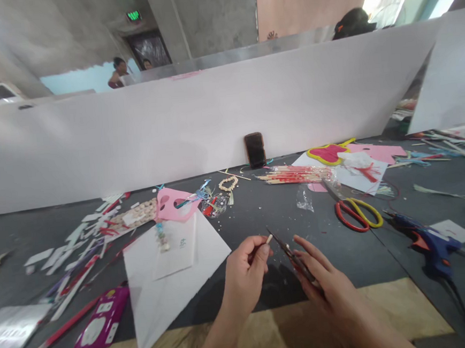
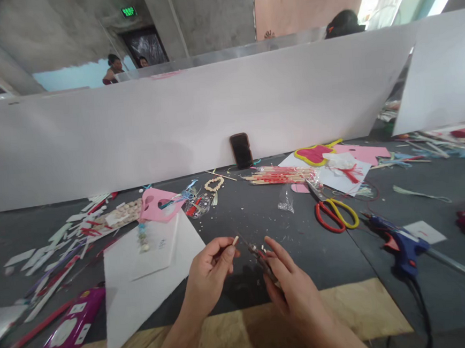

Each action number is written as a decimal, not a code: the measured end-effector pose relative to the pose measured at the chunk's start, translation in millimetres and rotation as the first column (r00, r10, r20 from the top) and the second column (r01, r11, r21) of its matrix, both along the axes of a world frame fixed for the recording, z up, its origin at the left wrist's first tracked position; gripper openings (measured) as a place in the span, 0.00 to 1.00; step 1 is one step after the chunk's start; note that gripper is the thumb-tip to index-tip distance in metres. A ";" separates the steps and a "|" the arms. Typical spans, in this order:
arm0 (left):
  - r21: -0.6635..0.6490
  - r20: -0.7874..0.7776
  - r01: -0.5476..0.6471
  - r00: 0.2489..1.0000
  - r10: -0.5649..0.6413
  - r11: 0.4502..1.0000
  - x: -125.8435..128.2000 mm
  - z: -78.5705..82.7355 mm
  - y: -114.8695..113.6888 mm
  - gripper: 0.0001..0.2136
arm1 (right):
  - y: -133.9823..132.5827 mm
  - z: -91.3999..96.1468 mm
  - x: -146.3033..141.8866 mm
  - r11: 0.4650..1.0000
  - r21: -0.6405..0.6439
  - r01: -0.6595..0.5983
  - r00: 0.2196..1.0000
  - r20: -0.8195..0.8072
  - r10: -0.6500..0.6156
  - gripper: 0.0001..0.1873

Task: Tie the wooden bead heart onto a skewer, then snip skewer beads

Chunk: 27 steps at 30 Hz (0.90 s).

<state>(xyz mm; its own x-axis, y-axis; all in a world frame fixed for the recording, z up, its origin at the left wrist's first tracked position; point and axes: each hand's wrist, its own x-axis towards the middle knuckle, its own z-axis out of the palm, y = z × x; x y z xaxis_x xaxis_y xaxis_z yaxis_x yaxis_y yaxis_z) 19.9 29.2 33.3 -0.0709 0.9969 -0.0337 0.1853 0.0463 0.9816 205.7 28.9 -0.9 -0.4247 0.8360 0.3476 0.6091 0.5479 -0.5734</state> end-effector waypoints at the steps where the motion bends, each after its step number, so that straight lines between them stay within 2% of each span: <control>1: 0.009 -0.037 -0.011 0.999 0.011 1.000 -2.2 2.0 -1.6 0.13 | -1.0 -2.6 -1.8 1.000 0.012 -0.004 1.000 0.000 0.004 0.14; 7: 0.021 -0.197 -0.021 0.980 0.025 1.000 -12.9 6.2 -7.7 0.12 | -3.4 -12.1 -7.5 0.999 0.052 0.011 0.999 0.047 -0.013 0.16; 16: 0.029 -0.336 0.046 0.941 -0.034 0.999 -20.5 15.7 -12.2 0.11 | -8.3 -9.1 -12.6 0.998 0.066 0.019 0.995 0.101 -0.025 0.13; 18: 0.030 -0.337 0.055 0.941 -0.042 0.998 -21.3 16.9 -12.8 0.11 | -8.3 -10.4 -12.3 0.999 0.027 0.034 0.996 0.084 -0.037 0.16; 22: 0.030 -0.316 0.076 0.947 -0.062 0.997 -21.2 18.8 -14.0 0.10 | -7.1 -15.8 -10.6 0.999 -0.047 0.019 0.996 0.083 -0.015 0.30; 27: 0.062 -0.298 0.106 0.951 -0.083 0.992 -17.3 19.3 -16.1 0.10 | -7.9 -16.0 -4.5 1.000 -0.004 0.000 0.991 0.132 0.000 0.30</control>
